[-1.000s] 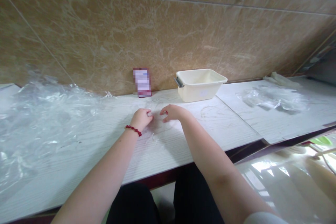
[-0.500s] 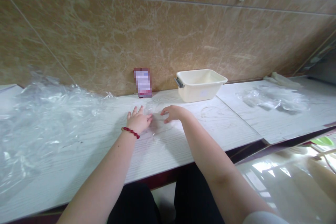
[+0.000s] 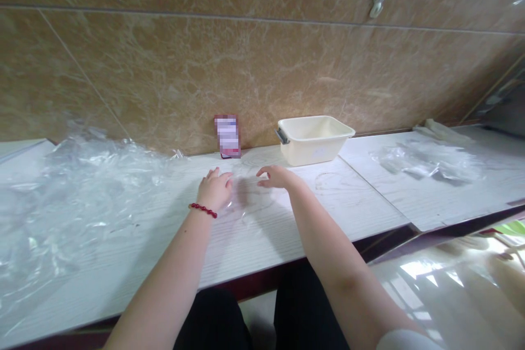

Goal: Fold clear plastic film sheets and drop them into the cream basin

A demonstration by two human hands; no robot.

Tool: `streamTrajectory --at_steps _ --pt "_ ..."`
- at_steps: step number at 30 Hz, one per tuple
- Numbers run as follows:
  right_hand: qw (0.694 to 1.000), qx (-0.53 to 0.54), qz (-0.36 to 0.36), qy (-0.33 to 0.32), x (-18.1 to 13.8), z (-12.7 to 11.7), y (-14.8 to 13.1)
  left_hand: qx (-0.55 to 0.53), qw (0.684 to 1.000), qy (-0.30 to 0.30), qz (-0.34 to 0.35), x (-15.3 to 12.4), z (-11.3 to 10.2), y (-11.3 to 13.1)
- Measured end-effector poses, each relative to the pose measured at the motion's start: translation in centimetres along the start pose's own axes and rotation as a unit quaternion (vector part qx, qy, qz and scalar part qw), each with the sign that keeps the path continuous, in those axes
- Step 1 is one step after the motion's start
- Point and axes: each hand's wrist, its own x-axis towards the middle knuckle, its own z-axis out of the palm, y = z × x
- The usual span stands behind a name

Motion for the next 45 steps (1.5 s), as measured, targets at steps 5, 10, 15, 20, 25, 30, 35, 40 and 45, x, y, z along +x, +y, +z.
streamTrajectory --at_steps 5,10,15,20,25,30,35,40,45 --pt "0.996 -0.042 -0.033 0.068 -2.7 0.9 -4.3 -0.050 0.995 0.086 -0.017 0.3 -0.7 -1.3" --pt "0.976 -0.130 -0.169 0.052 -9.3 3.0 -8.3 -0.120 0.983 0.137 -0.019 0.9 -1.0 -2.5" --pt "0.964 -0.201 -0.172 0.024 -12.2 4.1 -7.7 -0.201 0.966 0.163 -0.012 -0.1 -3.3 -3.6" --pt "0.960 -0.212 -0.184 0.010 -11.6 4.3 -6.6 -0.265 0.956 0.130 0.005 -4.9 -5.5 -4.7" --pt "0.953 -0.205 -0.223 0.029 -10.9 5.2 -5.9 -0.264 0.959 0.093 0.052 -9.9 -4.5 -4.3" --pt "0.969 -0.138 -0.193 0.071 -10.2 5.6 -5.5 -0.247 0.962 0.035 0.108 -12.2 -3.1 -3.0" --pt "0.978 0.007 -0.167 0.124 -9.7 4.7 -5.4 -0.208 0.967 -0.004 0.145 -12.2 -1.5 -2.5" --pt "0.960 0.118 -0.200 0.157 -10.0 4.1 -4.2 -0.224 0.969 0.007 0.105 -11.3 -1.2 -3.0" --pt "0.948 0.079 -0.280 0.130 -9.8 3.6 -1.9 -0.232 0.965 -0.009 0.124 -11.6 -3.2 -2.6"
